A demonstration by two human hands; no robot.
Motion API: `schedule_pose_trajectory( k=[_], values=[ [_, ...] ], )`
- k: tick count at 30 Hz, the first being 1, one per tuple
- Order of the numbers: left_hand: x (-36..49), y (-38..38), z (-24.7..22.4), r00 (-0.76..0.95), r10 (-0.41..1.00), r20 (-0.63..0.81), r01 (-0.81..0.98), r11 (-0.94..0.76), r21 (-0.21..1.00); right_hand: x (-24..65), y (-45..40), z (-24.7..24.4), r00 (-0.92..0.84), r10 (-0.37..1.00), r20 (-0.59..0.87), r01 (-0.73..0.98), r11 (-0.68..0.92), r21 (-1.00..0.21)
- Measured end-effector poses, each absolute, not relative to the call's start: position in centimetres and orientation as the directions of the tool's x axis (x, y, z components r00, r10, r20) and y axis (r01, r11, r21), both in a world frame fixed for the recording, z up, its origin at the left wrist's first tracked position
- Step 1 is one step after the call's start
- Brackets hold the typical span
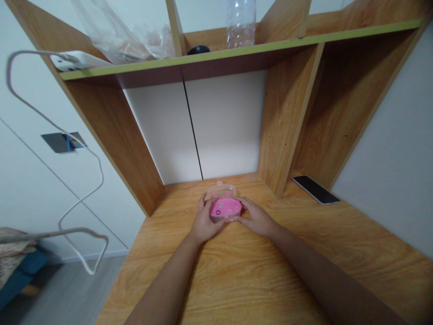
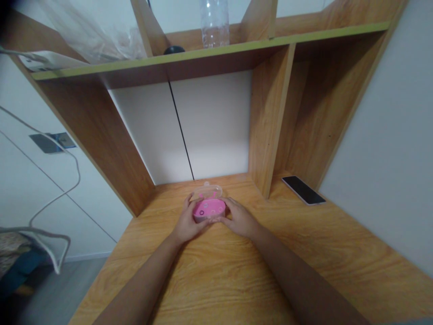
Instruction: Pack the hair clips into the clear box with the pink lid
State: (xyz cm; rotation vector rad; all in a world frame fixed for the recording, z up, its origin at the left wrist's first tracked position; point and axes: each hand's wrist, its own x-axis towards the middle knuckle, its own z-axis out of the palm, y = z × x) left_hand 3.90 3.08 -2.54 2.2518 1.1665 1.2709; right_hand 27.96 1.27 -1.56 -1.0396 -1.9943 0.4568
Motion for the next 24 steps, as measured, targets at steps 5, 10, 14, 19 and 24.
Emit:
schedule_pose_trajectory(
  k=[5, 10, 14, 19, 24],
  values=[
    [4.06, 3.21, -2.69, 0.262, 0.776, 0.574, 0.489, -0.620, 0.614, 27.91, 1.21, -1.46, -0.321, 0.801, 0.506, 0.482, 0.597, -0.641],
    [3.98, 3.34, -2.85, 0.263, 0.771, 0.580, 0.472, -0.627, 0.619, 27.86, 1.01, -1.12, -0.324, 0.801, 0.503, 0.473, 0.598, -0.647],
    [3.84, 3.28, -2.90, 0.272, 0.776, 0.569, 0.473, -0.623, 0.623, 27.97, 1.06, -1.28, -0.331, 0.800, 0.501, 0.479, 0.599, -0.641],
    [3.72, 3.26, -2.64, 0.282, 0.809, 0.515, 0.490, -0.583, 0.648, 28.12, 1.47, -1.88, -0.315, 0.817, 0.483, 0.487, 0.576, -0.657],
    [3.91, 3.20, -2.18, 0.236, 0.845, 0.480, 0.473, -0.531, 0.703, 28.17, 1.68, -2.04, -0.321, 0.816, 0.481, 0.495, 0.578, -0.649]
  ],
)
